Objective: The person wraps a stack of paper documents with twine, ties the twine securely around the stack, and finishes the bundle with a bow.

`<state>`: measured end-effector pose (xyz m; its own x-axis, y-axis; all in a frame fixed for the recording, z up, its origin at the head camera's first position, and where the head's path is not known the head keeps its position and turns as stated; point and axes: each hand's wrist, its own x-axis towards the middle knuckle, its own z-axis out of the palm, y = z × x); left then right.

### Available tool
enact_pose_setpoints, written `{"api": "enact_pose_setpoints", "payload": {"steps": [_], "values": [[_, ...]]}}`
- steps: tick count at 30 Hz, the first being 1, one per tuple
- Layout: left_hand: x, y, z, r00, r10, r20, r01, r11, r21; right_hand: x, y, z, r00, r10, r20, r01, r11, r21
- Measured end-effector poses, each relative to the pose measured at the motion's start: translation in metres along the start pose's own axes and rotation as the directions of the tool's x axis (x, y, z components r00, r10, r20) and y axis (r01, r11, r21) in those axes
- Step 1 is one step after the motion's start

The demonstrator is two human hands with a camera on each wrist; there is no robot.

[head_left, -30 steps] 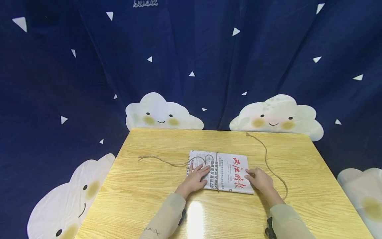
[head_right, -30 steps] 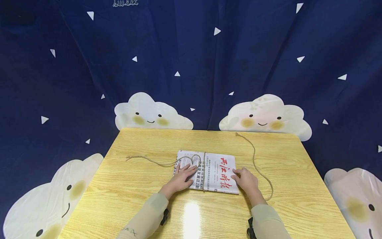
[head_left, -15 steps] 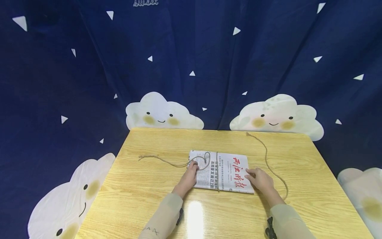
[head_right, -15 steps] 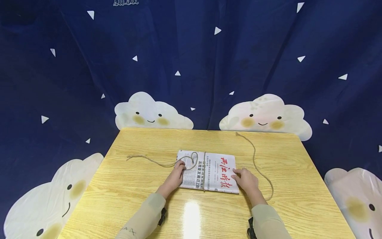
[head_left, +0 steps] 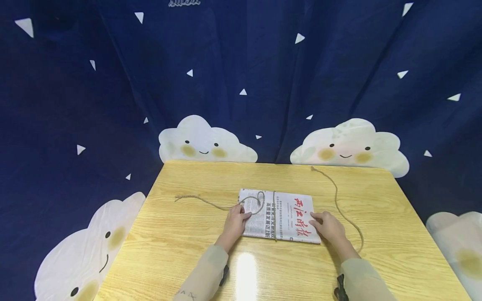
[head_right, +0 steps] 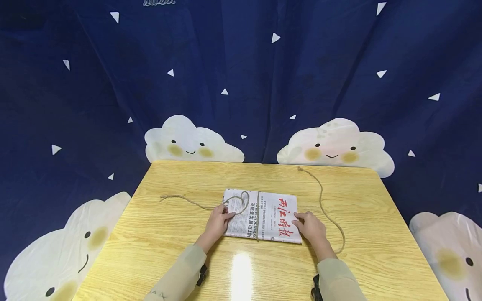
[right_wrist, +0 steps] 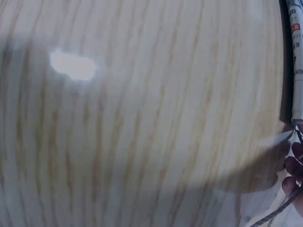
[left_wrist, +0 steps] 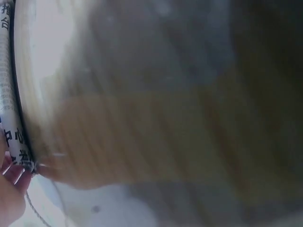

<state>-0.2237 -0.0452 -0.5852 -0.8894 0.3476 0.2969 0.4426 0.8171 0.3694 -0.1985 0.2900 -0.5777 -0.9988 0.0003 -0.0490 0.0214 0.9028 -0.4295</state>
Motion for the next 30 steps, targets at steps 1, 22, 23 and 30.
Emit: {"api": "enact_pose_setpoints", "payload": {"steps": [1, 22, 23, 30], "values": [[-0.002, -0.001, -0.001, 1.000, 0.019, 0.016, -0.019, 1.000, 0.001, 0.000, 0.000, 0.001, 1.000, -0.007, -0.015, 0.007, 1.000, 0.006], [-0.017, -0.006, -0.014, 0.979, 0.061, 0.192, -0.045, 0.995, -0.088, 0.030, -0.066, 0.010, 0.959, -0.218, -0.183, 0.234, 0.969, 0.073], [-0.018, -0.006, -0.014, 0.979, 0.060, 0.194, -0.044, 0.995, -0.087, 0.034, -0.074, 0.011, 0.962, -0.221, -0.159, 0.238, 0.966, 0.103], [-0.018, -0.005, -0.013, 0.981, 0.054, 0.189, -0.037, 0.995, -0.092, 0.059, -0.122, 0.020, 0.950, -0.310, 0.045, 0.297, 0.936, 0.191]]}}
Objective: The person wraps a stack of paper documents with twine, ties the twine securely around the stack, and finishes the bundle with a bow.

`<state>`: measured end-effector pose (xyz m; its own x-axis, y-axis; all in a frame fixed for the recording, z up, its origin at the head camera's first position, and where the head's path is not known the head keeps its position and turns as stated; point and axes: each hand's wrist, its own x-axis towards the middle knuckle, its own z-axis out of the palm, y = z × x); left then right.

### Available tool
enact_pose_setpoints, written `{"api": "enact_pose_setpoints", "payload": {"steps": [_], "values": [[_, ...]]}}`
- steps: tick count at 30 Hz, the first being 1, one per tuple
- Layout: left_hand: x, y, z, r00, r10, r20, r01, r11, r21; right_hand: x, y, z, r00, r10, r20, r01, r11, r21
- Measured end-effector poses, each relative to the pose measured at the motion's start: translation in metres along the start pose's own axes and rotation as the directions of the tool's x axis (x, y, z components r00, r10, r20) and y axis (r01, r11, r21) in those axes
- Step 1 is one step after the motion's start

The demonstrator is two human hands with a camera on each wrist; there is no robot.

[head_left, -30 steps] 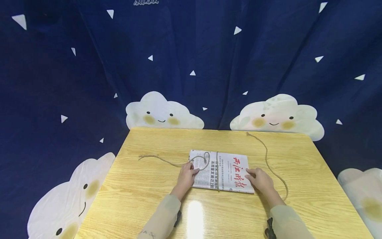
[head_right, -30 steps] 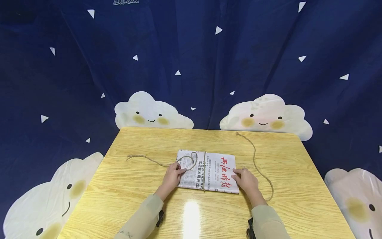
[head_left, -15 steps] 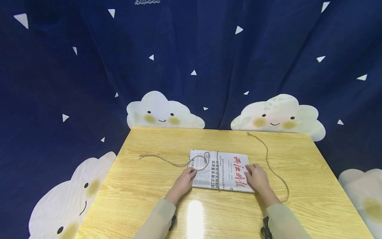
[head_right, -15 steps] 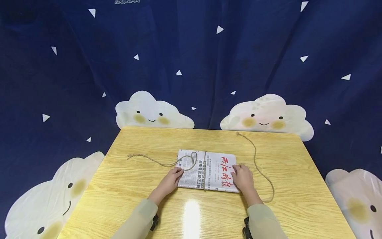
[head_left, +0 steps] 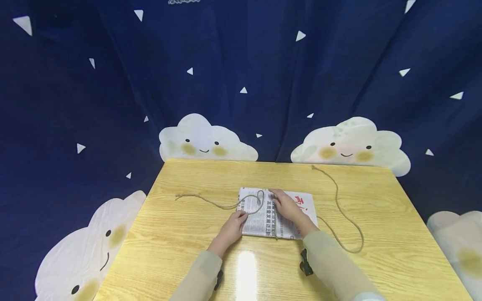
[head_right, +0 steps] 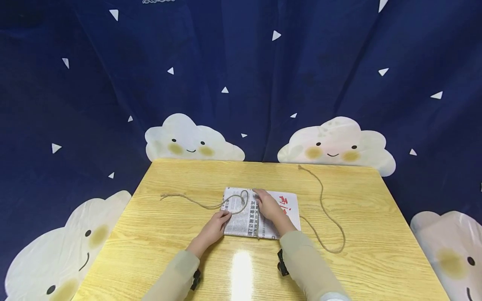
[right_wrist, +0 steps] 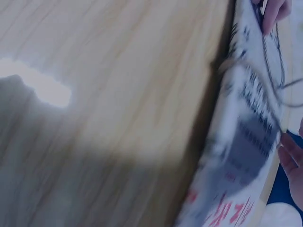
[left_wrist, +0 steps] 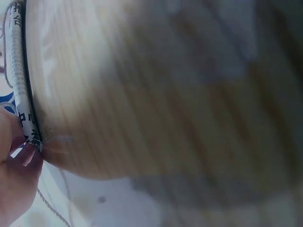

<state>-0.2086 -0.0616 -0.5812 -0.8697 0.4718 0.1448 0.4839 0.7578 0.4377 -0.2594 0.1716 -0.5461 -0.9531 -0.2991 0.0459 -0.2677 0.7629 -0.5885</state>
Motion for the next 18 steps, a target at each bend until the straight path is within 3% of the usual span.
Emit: {"api": "enact_pose_setpoints", "payload": {"steps": [4, 9, 18], "values": [[0.001, 0.000, 0.001, 1.000, -0.002, -0.003, 0.002, 1.000, -0.004, 0.011, -0.012, 0.006, 0.996, -0.045, 0.076, 0.045, 0.999, 0.000], [0.000, -0.001, 0.002, 1.000, 0.005, -0.007, -0.005, 1.000, -0.004, 0.016, -0.021, 0.012, 0.998, -0.054, 0.041, 0.053, 0.998, 0.032], [0.000, -0.001, 0.003, 1.000, -0.010, 0.000, 0.010, 1.000, -0.013, 0.016, -0.015, 0.012, 0.990, 0.141, -0.001, -0.139, 0.980, 0.139]]}}
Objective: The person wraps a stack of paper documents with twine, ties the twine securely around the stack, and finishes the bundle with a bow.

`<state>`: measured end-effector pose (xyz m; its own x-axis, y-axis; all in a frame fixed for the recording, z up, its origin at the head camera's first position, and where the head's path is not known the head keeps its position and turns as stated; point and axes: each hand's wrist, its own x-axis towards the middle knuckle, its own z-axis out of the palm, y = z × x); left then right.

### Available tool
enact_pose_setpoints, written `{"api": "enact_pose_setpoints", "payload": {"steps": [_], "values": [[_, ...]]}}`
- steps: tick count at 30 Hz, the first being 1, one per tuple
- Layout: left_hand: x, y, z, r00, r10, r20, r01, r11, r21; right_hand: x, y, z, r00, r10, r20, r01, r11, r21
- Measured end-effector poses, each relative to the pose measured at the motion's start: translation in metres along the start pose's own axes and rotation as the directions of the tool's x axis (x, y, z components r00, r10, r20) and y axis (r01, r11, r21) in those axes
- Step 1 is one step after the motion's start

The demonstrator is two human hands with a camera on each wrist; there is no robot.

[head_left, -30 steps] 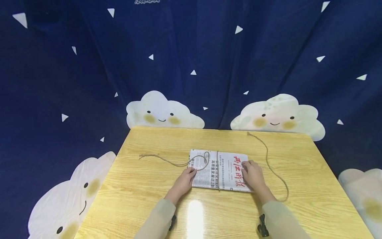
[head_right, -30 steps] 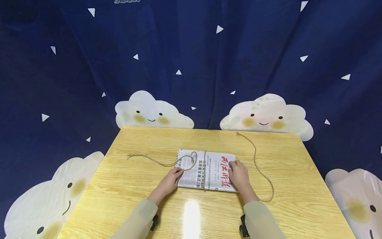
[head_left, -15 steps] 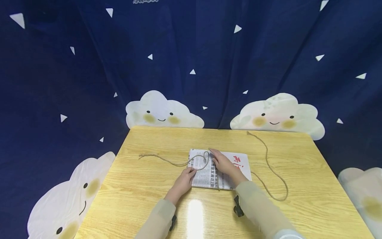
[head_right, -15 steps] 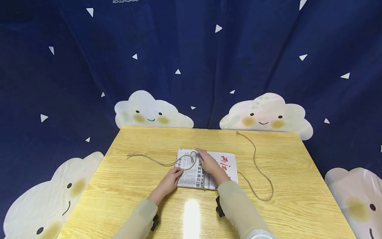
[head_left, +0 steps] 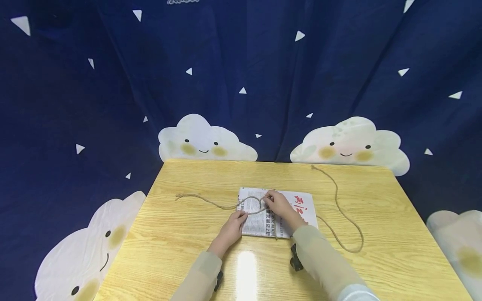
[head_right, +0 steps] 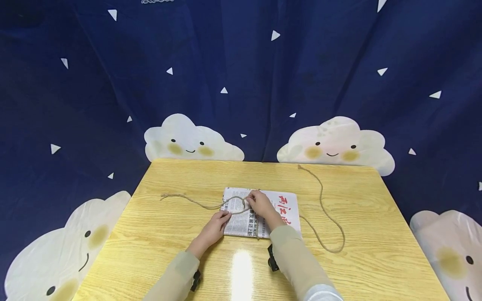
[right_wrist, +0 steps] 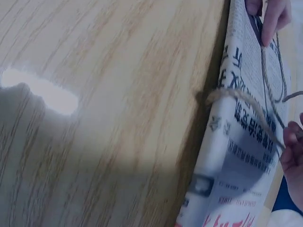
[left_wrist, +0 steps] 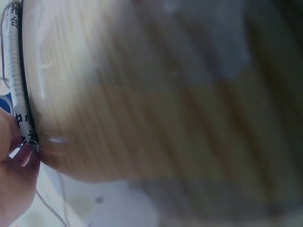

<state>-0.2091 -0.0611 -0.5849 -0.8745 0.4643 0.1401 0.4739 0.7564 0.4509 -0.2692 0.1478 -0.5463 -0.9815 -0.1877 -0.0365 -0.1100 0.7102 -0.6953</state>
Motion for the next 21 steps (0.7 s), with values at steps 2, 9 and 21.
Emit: {"api": "enact_pose_setpoints", "payload": {"steps": [2, 9, 21], "values": [[0.000, 0.000, 0.000, 1.000, -0.006, 0.002, 0.006, 1.000, -0.007, 0.000, 0.004, -0.004, 0.999, 0.047, -0.021, -0.045, 0.996, 0.077], [0.000, 0.001, -0.001, 1.000, -0.004, -0.013, 0.004, 1.000, -0.012, -0.004, 0.019, -0.031, 0.964, 0.261, -0.038, -0.218, 0.868, 0.447], [0.001, 0.003, -0.002, 0.999, -0.036, 0.012, 0.037, 0.999, -0.022, -0.019, 0.062, -0.068, 0.854, 0.475, -0.211, -0.163, 0.630, 0.759]]}}
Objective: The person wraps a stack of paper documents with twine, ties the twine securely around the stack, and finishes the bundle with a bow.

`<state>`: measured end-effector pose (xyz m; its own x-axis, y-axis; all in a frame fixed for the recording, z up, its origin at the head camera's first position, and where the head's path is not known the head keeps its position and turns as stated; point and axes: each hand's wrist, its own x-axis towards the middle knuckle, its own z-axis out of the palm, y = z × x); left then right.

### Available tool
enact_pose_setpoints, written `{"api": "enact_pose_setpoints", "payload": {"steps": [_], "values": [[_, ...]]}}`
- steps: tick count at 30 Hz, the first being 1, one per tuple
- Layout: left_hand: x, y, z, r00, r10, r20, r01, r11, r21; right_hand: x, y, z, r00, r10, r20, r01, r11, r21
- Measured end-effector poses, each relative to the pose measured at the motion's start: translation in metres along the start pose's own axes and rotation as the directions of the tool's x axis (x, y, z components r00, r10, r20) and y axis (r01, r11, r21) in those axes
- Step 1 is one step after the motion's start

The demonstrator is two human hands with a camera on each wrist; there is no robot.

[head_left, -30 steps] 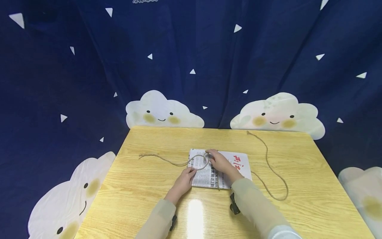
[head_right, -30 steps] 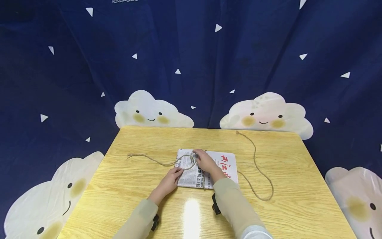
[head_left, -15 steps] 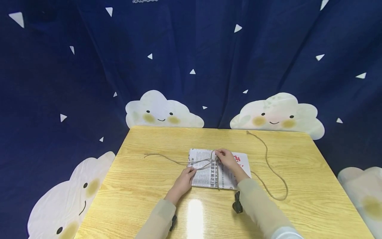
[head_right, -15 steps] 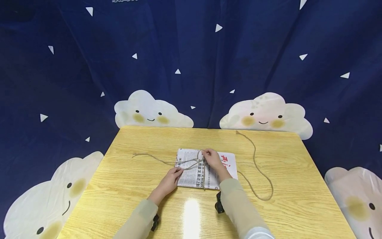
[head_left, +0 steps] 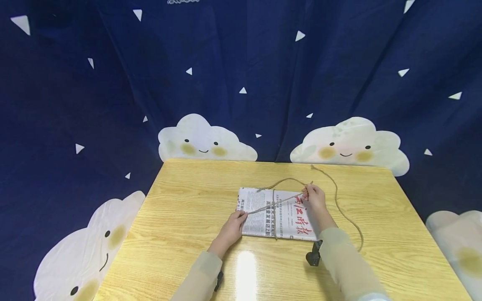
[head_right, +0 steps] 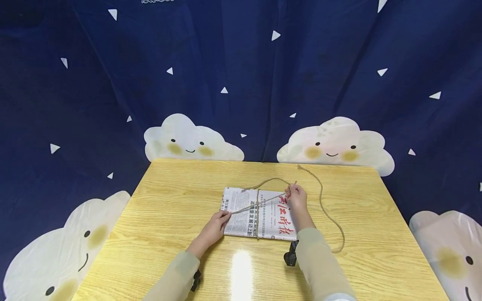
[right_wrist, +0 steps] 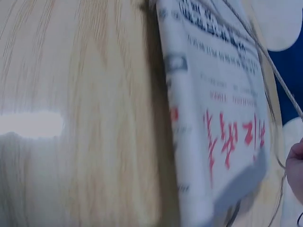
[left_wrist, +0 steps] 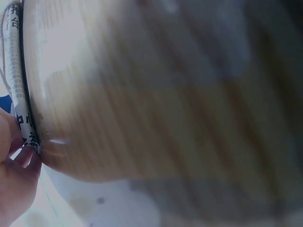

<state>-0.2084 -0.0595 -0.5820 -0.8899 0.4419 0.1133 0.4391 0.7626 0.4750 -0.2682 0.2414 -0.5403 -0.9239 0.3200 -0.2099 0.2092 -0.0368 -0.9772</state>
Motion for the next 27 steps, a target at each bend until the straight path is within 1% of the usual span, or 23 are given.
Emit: {"api": "enact_pose_setpoints", "payload": {"steps": [2, 3, 6, 7, 9, 11, 13, 14, 16, 17, 19, 20, 23, 24, 25, 26, 27], "values": [[0.000, 0.000, 0.000, 1.000, -0.005, 0.001, 0.005, 1.000, -0.001, -0.001, 0.002, -0.009, 1.000, 0.002, -0.016, -0.002, 1.000, 0.011], [0.000, 0.000, 0.000, 1.000, -0.005, 0.000, 0.005, 1.000, -0.001, -0.001, 0.004, -0.014, 1.000, 0.016, -0.019, -0.016, 1.000, 0.019], [0.000, 0.000, 0.000, 1.000, -0.003, -0.007, 0.003, 1.000, -0.002, -0.004, 0.009, -0.027, 0.995, 0.092, -0.032, -0.090, 0.994, 0.063], [0.000, 0.000, 0.000, 1.000, 0.000, -0.009, 0.000, 1.000, 0.001, -0.005, 0.011, -0.031, 0.992, 0.115, -0.051, -0.112, 0.992, 0.065], [0.001, 0.000, 0.000, 1.000, 0.004, -0.013, -0.004, 1.000, 0.001, -0.009, 0.015, -0.039, 0.982, 0.162, -0.099, -0.157, 0.986, 0.058], [0.001, 0.000, 0.000, 1.000, 0.007, -0.016, -0.007, 1.000, 0.000, -0.012, 0.020, -0.047, 0.965, 0.208, -0.158, -0.204, 0.978, 0.043], [0.000, 0.000, 0.000, 1.000, 0.008, -0.015, -0.008, 1.000, -0.004, -0.015, 0.025, -0.055, 0.952, 0.236, -0.198, -0.238, 0.971, 0.013], [0.000, 0.000, 0.001, 1.000, 0.006, -0.013, -0.006, 1.000, -0.007, -0.017, 0.027, -0.060, 0.946, 0.250, -0.206, -0.256, 0.967, -0.007], [0.000, 0.000, 0.001, 1.000, 0.007, -0.010, -0.007, 1.000, -0.012, -0.020, 0.030, -0.070, 0.943, 0.273, -0.189, -0.284, 0.958, -0.035], [0.000, 0.000, 0.000, 1.000, 0.008, -0.010, -0.008, 1.000, -0.010, -0.022, 0.030, -0.075, 0.948, 0.275, -0.159, -0.285, 0.958, -0.042], [0.000, 0.000, 0.000, 1.000, 0.009, -0.011, -0.009, 1.000, -0.009, -0.025, 0.031, -0.083, 0.960, 0.261, -0.100, -0.271, 0.957, -0.102], [0.000, 0.000, 0.000, 1.000, 0.010, -0.012, -0.010, 1.000, -0.010, -0.027, 0.030, -0.087, 0.966, 0.254, -0.054, -0.259, 0.956, -0.139], [0.000, 0.000, 0.000, 1.000, 0.011, -0.019, -0.011, 1.000, -0.004, -0.030, 0.026, -0.096, 0.971, 0.235, 0.046, -0.217, 0.944, -0.248], [0.000, 0.000, 0.000, 1.000, 0.012, -0.019, -0.012, 1.000, -0.002, -0.030, 0.026, -0.098, 0.970, 0.240, 0.051, -0.214, 0.930, -0.298], [0.000, 0.000, 0.000, 1.000, 0.013, -0.019, -0.013, 1.000, -0.002, -0.029, 0.026, -0.101, 0.968, 0.245, 0.061, -0.212, 0.921, -0.328], [0.000, 0.000, 0.000, 1.000, 0.013, -0.017, -0.013, 1.000, -0.001, -0.029, 0.027, -0.102, 0.965, 0.252, 0.069, -0.214, 0.913, -0.347], [0.000, 0.000, 0.000, 1.000, 0.014, -0.015, -0.014, 1.000, 0.001, -0.028, 0.028, -0.103, 0.963, 0.264, 0.057, -0.227, 0.905, -0.359]]}}
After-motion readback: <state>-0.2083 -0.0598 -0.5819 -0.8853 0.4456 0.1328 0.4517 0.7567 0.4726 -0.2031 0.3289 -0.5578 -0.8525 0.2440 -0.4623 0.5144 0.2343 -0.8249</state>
